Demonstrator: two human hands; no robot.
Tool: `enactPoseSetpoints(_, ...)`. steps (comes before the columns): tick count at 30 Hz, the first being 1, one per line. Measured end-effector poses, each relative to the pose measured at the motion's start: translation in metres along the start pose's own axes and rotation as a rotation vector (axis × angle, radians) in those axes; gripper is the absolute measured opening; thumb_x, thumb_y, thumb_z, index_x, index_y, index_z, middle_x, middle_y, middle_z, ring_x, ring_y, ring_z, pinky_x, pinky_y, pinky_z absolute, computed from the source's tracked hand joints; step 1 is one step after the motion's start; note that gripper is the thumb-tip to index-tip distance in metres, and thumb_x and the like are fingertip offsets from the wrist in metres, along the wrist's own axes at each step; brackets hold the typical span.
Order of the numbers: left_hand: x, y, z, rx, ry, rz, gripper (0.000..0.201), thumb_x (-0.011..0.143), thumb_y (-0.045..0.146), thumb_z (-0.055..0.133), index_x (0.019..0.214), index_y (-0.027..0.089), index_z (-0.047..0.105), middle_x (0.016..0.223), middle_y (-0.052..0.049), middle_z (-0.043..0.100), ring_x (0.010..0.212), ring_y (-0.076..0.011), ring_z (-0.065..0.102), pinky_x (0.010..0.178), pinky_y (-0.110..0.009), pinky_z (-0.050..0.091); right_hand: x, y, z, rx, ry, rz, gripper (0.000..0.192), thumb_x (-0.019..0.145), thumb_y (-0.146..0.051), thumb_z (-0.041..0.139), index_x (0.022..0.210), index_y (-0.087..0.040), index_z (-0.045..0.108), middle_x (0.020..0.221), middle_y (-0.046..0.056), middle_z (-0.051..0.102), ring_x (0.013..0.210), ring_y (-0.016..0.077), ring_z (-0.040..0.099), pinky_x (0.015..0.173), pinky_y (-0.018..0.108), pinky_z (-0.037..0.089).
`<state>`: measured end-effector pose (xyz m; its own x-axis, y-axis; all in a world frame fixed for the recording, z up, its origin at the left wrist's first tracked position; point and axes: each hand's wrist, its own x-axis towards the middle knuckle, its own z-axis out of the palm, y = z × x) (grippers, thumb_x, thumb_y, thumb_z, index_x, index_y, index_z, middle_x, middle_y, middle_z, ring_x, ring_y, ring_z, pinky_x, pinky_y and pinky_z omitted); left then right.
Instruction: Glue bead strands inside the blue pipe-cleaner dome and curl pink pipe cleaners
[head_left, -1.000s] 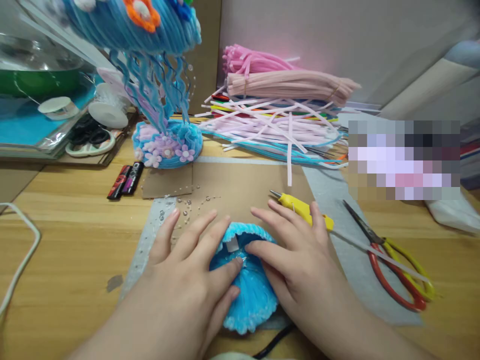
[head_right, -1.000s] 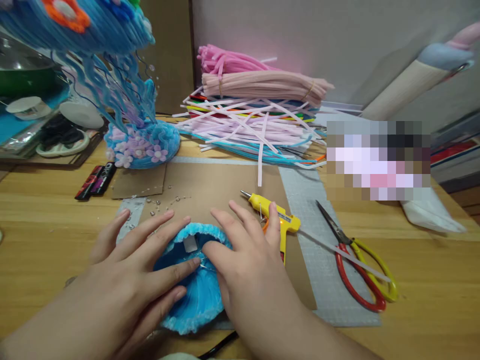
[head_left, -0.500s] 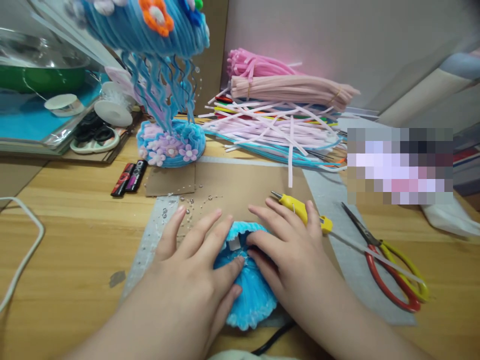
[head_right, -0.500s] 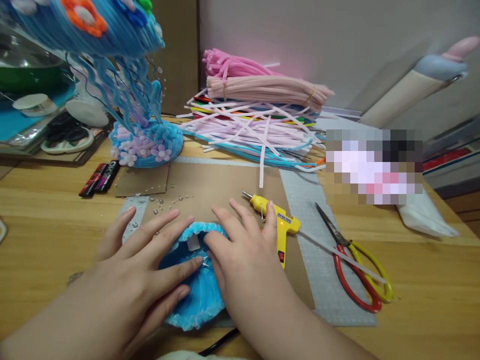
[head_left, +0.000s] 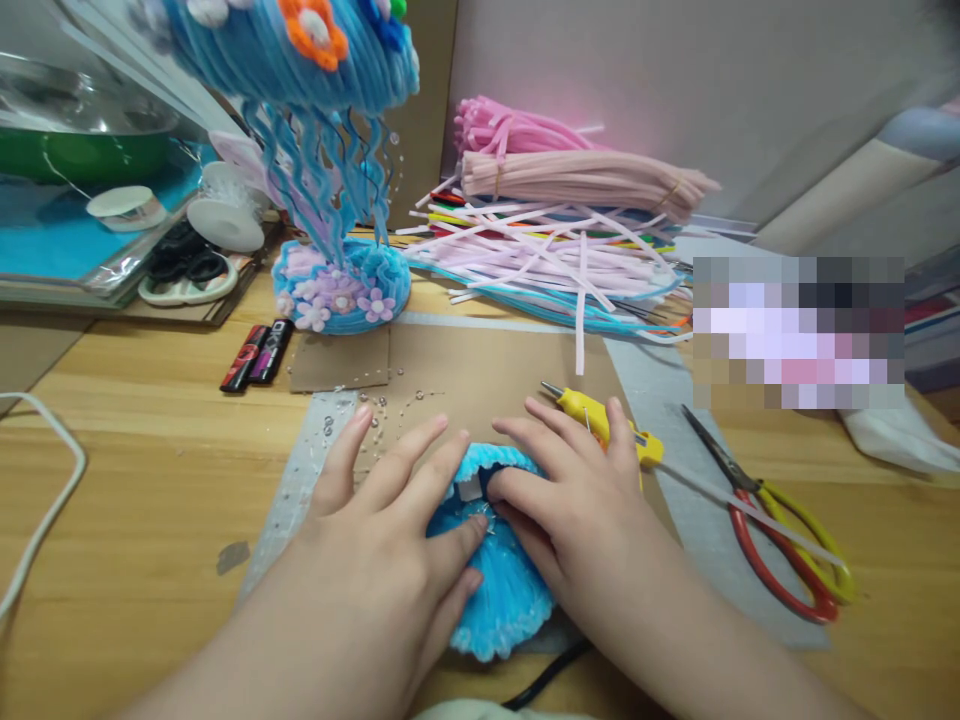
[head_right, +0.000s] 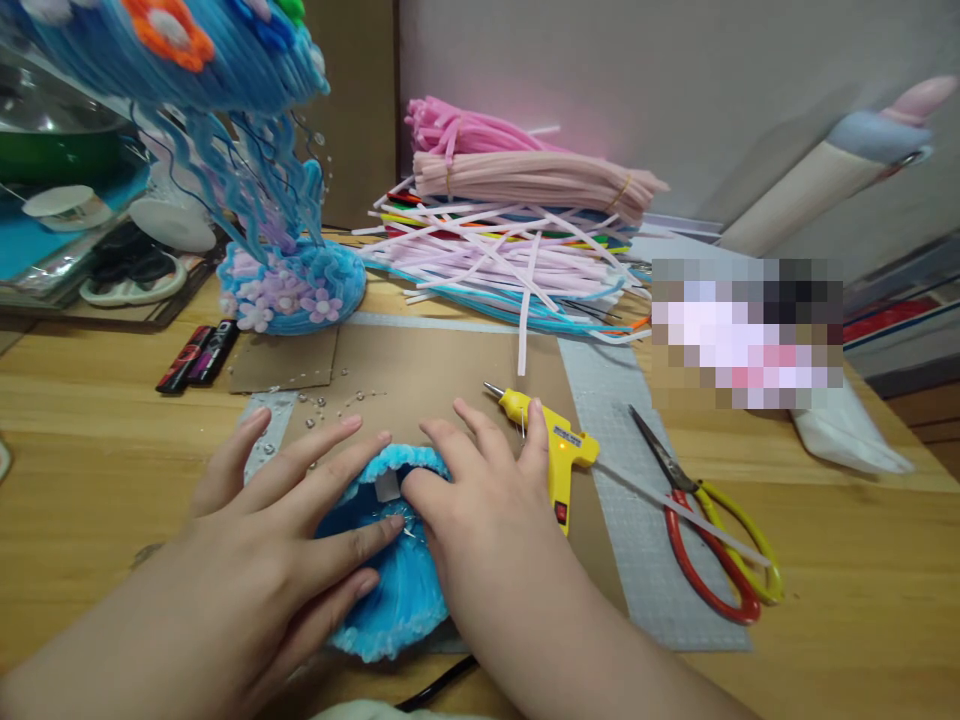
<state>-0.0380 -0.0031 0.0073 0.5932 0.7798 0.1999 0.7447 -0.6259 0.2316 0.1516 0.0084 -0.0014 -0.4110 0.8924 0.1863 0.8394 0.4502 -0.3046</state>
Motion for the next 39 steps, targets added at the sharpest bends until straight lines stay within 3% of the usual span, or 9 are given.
enactPoseSetpoints(6, 0.002, -0.003, 0.0, 0.003, -0.035, 0.028, 0.023, 0.088, 0.04, 0.052, 0.1, 0.032, 0.07, 0.136, -0.003, 0.056, 0.135, -0.0264, 0.038, 0.114, -0.05, 0.0, 0.007, -0.001, -0.002, -0.098, -0.01, -0.087, 0.008, 0.076, -0.024, 0.074, 0.071, -0.025, 0.068, 0.125, 0.004, 0.065, 0.126, 0.0375, 0.046, 0.102, 0.073, 0.006)
enactPoseSetpoints(16, 0.002, 0.0, 0.001, -0.004, -0.017, 0.031, 0.024, 0.087, 0.042, 0.054, 0.101, 0.031, 0.07, 0.137, -0.002, 0.055, 0.136, -0.0258, 0.036, 0.116, -0.048, -0.002, 0.007, -0.005, 0.003, -0.185, 0.016, -0.065, 0.006, 0.081, -0.019, 0.067, 0.075, -0.021, 0.069, 0.117, 0.006, 0.069, 0.124, 0.0342, 0.048, 0.105, 0.07, 0.006)
enactPoseSetpoints(33, 0.004, 0.003, -0.002, 0.013, -0.011, 0.061, 0.021, 0.085, 0.036, 0.057, 0.096, 0.026, 0.072, 0.137, -0.008, 0.055, 0.135, -0.0275, 0.038, 0.115, -0.05, -0.003, 0.012, 0.003, -0.011, -0.195, -0.059, -0.187, 0.013, 0.085, -0.026, 0.065, 0.073, -0.026, 0.07, 0.124, 0.0, 0.064, 0.13, 0.0324, 0.042, 0.107, 0.067, -0.002)
enactPoseSetpoints(39, 0.004, 0.006, 0.0, -0.028, 0.022, 0.04, 0.018, 0.083, 0.037, 0.06, 0.092, 0.028, 0.072, 0.138, -0.005, 0.055, 0.136, -0.0259, 0.036, 0.115, -0.05, -0.003, 0.013, 0.004, -0.011, -0.151, -0.101, -0.176, 0.008, 0.083, -0.024, 0.068, 0.076, -0.024, 0.07, 0.121, 0.002, 0.066, 0.127, 0.0326, 0.045, 0.106, 0.07, 0.002)
